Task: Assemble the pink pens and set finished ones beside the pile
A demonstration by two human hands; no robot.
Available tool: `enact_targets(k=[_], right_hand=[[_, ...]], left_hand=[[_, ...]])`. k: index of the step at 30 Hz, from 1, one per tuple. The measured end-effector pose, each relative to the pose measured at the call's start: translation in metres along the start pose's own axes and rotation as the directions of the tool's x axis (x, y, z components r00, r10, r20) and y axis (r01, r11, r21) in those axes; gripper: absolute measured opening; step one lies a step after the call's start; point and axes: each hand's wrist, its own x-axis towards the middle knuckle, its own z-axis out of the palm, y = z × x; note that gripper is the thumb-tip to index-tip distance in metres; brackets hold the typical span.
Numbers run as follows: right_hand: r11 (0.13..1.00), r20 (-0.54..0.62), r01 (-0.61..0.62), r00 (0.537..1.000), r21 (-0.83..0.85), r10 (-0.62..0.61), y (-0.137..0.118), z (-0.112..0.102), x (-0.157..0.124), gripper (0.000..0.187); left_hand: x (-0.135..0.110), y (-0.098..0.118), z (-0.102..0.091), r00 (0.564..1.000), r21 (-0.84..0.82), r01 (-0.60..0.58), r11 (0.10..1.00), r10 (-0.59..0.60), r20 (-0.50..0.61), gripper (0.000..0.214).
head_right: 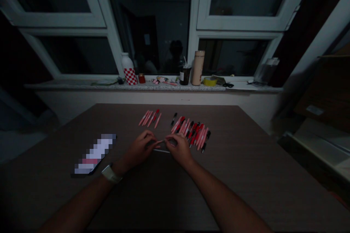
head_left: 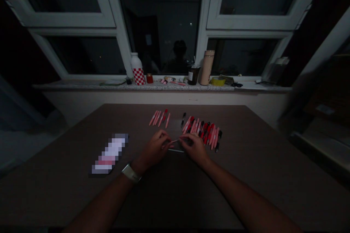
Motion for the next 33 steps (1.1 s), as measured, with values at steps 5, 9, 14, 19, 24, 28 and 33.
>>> enact_targets(k=[5,9,14,19,24,28,33], right_hand=[[1.000,-0.013,-0.003,1.000,-0.005,0.003,0.0018,0.0009,-0.0003,0.010],[1.000,-0.019,0.001,1.000,-0.013,-0.001,0.0050,0.0013,-0.0006,0.011],[1.000,-0.014,0.018,1.000,-0.025,-0.019,0.0035,0.0022,-0.0009,0.011],[0.999,-0.031,0.027,0.999,-0.024,-0.028,0.0014,0.0026,-0.0012,0.011],[0.999,-0.040,0.034,0.999,-0.003,-0.034,0.0018,0.0021,-0.0016,0.013],[0.999,-0.049,0.047,0.998,-0.004,-0.047,0.0031,0.0031,-0.0016,0.011],[0.998,-0.023,0.026,0.999,0.054,-0.025,0.0014,0.0030,-0.0010,0.011]], left_hand=[[-0.0009,0.0005,0.0014,1.000,-0.017,-0.003,1.000,0.002,-0.015,0.009],[0.0006,0.0003,0.0001,0.997,0.006,0.020,1.000,-0.019,-0.070,0.009],[0.0006,-0.0001,0.0012,1.000,-0.027,-0.001,1.000,0.001,-0.018,0.008],[-0.0015,-0.0006,0.0033,1.000,-0.088,0.008,0.996,-0.006,0.019,0.009],[-0.0021,0.0037,0.0027,0.999,-0.104,-0.017,0.994,0.020,0.031,0.009],[-0.0020,0.0054,0.0034,0.998,-0.098,-0.046,0.994,0.050,0.041,0.008],[-0.0020,0.0032,0.0035,0.999,-0.079,-0.027,0.997,0.029,0.019,0.009]])
